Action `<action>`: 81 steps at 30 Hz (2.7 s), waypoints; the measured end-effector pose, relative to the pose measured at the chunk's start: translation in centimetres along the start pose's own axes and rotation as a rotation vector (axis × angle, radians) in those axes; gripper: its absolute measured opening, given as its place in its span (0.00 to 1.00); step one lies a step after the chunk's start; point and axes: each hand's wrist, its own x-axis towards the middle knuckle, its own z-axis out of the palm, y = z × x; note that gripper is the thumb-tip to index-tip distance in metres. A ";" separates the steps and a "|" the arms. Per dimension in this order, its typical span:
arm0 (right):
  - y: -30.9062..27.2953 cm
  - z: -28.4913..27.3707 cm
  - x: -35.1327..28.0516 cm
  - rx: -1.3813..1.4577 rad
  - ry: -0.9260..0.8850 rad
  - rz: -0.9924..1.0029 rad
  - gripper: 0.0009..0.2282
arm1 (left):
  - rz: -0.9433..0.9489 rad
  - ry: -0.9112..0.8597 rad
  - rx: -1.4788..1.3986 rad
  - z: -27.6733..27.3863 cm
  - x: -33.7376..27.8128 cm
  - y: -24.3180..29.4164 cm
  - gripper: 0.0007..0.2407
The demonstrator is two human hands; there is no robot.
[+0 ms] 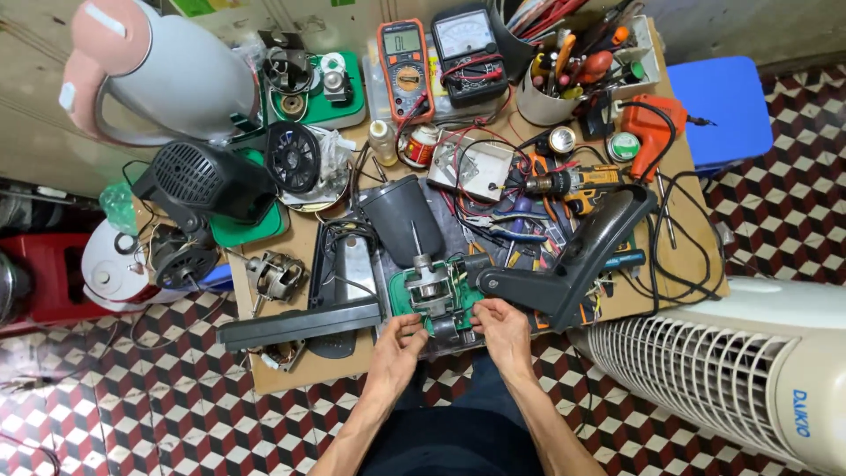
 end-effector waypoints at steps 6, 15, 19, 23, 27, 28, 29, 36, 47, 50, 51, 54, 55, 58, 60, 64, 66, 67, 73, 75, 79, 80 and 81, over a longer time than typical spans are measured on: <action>2.5 0.9 0.2 0.174 -0.031 0.026 0.07 | -0.094 0.055 0.024 0.8 0.0 3.2 0.22; 2.8 1.3 -0.8 0.330 -0.060 -0.020 0.07 | 0.088 0.150 0.426 1.5 -1.3 9.0 0.31; 4.5 1.5 0.1 0.380 -0.092 -0.028 0.07 | 0.075 0.109 0.580 2.0 -1.1 10.7 0.34; 4.1 1.5 0.4 0.357 -0.101 -0.008 0.07 | 0.013 0.049 0.547 1.4 -0.4 9.7 0.33; 3.2 1.4 0.1 0.301 -0.121 -0.010 0.07 | 0.050 -0.026 0.407 0.3 0.6 8.3 0.33; 2.9 1.3 0.1 0.293 -0.119 -0.011 0.07 | 0.056 -0.042 0.379 0.1 0.8 8.2 0.33; 3.1 1.3 0.2 0.293 -0.122 -0.012 0.07 | 0.058 -0.039 0.379 0.1 0.8 8.1 0.33; 2.2 1.4 -0.2 0.246 -0.113 -0.044 0.07 | 0.074 -0.048 0.392 0.4 0.7 8.4 0.32; 3.7 0.7 0.3 0.223 -0.147 -0.116 0.09 | -0.028 -0.078 0.322 -0.9 1.8 8.6 0.30; 4.0 0.8 0.7 0.338 -0.174 -0.069 0.09 | -0.030 -0.068 0.280 -1.0 2.2 8.2 0.30; 3.9 0.8 0.9 0.334 -0.158 -0.022 0.09 | -0.032 -0.072 0.257 -1.2 2.4 8.0 0.30; 2.5 0.4 0.7 0.332 -0.155 0.071 0.09 | -0.033 -0.084 0.230 -1.4 2.5 8.0 0.30; 1.9 0.2 0.5 0.338 -0.169 0.118 0.09 | -0.033 -0.094 0.230 -1.5 2.5 8.1 0.31; 1.9 0.1 0.7 0.381 -0.175 0.184 0.09 | -0.042 -0.094 0.270 -1.3 2.1 9.1 0.31; 1.6 0.0 0.6 0.418 -0.191 0.216 0.09 | -0.034 -0.098 0.272 -1.4 2.1 9.1 0.31; -0.7 0.1 -0.3 0.454 -0.191 0.312 0.08 | -0.010 -0.112 0.261 -1.7 2.5 8.4 0.31; -0.4 0.3 -0.2 0.446 -0.174 0.321 0.09 | -0.009 -0.112 0.256 -1.8 2.7 8.2 0.31; -0.2 0.3 -0.1 0.440 -0.157 0.332 0.09 | -0.010 -0.112 0.253 -1.8 2.8 8.0 0.31; 0.2 0.8 -0.3 0.447 -0.103 0.331 0.10 | -0.031 -0.111 0.302 -1.4 2.1 9.6 0.31; 0.1 1.2 -0.7 0.427 -0.073 0.297 0.11 | -0.025 -0.116 0.289 -1.5 2.3 9.3 0.31; 1.4 1.2 -0.9 0.462 -0.065 0.218 0.12 | -0.030 -0.119 0.286 -1.6 2.4 9.2 0.32; 1.0 1.1 -1.1 0.462 -0.063 0.216 0.12 | -0.028 -0.121 0.286 -1.6 2.4 9.2 0.32; 0.7 1.0 -1.3 0.450 -0.079 0.204 0.12 | -0.036 -0.114 0.294 -1.5 2.4 9.2 0.32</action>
